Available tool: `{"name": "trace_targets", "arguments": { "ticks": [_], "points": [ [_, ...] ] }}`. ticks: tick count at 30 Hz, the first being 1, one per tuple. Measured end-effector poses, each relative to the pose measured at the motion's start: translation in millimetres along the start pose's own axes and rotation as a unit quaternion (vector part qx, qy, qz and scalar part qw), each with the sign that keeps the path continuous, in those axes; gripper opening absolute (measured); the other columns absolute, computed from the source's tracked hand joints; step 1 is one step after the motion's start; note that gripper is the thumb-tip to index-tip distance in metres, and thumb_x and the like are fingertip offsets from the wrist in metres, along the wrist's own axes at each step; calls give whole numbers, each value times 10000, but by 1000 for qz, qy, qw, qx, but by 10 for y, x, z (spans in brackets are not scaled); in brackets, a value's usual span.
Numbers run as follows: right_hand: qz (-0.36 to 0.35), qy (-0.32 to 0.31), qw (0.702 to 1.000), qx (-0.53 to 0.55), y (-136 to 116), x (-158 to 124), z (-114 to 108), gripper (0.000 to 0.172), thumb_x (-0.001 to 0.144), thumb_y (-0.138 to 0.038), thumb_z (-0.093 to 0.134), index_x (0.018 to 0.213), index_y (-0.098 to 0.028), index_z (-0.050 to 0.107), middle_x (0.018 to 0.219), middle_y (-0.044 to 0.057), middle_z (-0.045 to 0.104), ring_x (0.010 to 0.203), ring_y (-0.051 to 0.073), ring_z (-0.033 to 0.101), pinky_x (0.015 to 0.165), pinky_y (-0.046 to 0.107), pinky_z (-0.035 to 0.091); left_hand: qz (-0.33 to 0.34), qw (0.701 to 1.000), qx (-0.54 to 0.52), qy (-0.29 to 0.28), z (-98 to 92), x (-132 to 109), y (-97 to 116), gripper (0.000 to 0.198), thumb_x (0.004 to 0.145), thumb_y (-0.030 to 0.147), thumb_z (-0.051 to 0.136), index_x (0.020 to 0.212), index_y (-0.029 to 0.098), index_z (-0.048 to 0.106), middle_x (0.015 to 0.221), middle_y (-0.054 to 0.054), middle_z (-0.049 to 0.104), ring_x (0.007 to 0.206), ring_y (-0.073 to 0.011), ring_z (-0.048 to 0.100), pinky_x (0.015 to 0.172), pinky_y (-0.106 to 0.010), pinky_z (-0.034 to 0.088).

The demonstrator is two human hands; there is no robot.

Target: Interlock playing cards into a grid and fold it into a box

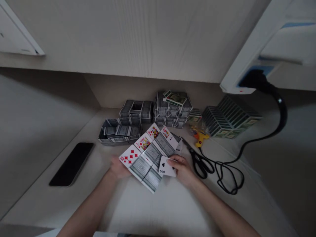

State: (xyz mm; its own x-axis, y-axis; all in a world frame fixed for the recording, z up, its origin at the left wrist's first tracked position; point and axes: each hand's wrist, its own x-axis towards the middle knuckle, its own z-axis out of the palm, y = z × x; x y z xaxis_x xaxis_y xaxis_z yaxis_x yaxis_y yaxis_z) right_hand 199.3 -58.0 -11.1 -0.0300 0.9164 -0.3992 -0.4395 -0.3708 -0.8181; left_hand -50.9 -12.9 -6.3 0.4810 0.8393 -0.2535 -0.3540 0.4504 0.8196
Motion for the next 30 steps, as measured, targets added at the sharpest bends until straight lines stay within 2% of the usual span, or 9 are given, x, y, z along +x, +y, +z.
{"name": "trace_targets", "arguments": {
  "ticks": [2,4,8,13,17,19,23,26,30],
  "points": [
    [22,-26,999,-20,-11,35,-15,281,474,-327,804,591,-151,619,511,-18,611,447,99,498,451,219,327,-44,997,-53,-19,24,-10,57,1075,330,938,313,925,107,647,917,-157,684,1118,-419,474,848,-528,376],
    [44,-52,997,-33,-35,91,-36,277,476,-317,800,594,-143,620,508,-16,612,443,96,505,448,215,326,-90,988,-118,-32,82,14,105,1091,395,940,243,951,85,630,958,-172,671,1136,-409,463,866,-515,369],
    [108,-87,989,-60,-113,222,-84,272,437,-265,801,578,-137,606,503,-15,615,451,102,532,464,216,354,-83,980,-179,-16,176,120,147,912,568,850,336,1045,119,600,987,-150,673,1106,-357,514,897,-477,375],
    [120,-118,978,-122,-131,291,-132,243,437,-240,778,574,-128,612,480,-3,617,428,115,538,434,211,324,-136,973,-181,-52,192,173,185,883,592,807,402,1138,129,551,984,-147,676,1031,-343,574,873,-465,419],
    [107,-159,971,-144,-109,287,-152,230,476,-264,763,575,-128,606,463,-15,597,403,96,501,414,200,286,-159,973,-168,-16,262,160,202,867,619,780,420,1139,98,547,906,-156,695,925,-337,627,781,-459,477],
    [108,-163,970,-141,-122,288,-151,233,491,-272,762,597,-134,606,469,-28,586,401,84,483,405,193,269,-151,975,-160,7,281,161,178,755,671,699,473,1115,95,563,867,-144,706,868,-317,651,739,-435,500],
    [98,-157,978,-95,-154,280,-142,237,526,-281,764,646,-155,601,539,-38,594,462,86,504,440,188,316,-171,982,-72,41,225,164,104,432,658,297,650,1032,85,612,763,-107,720,711,-279,682,645,-365,531],
    [53,-116,991,-49,-136,246,-146,238,544,-300,766,655,-168,602,542,-49,573,471,81,487,452,189,330,-135,990,-5,25,187,153,69,512,566,118,691,1071,108,604,793,-99,723,711,-278,683,661,-353,536],
    [-36,-49,998,16,-100,202,-154,262,522,-321,783,618,-172,590,546,-45,566,488,86,484,463,197,337,-26,999,17,22,208,149,45,675,549,87,720,1189,195,532,964,-73,704,860,-287,661,764,-378,522]
  ]
}}
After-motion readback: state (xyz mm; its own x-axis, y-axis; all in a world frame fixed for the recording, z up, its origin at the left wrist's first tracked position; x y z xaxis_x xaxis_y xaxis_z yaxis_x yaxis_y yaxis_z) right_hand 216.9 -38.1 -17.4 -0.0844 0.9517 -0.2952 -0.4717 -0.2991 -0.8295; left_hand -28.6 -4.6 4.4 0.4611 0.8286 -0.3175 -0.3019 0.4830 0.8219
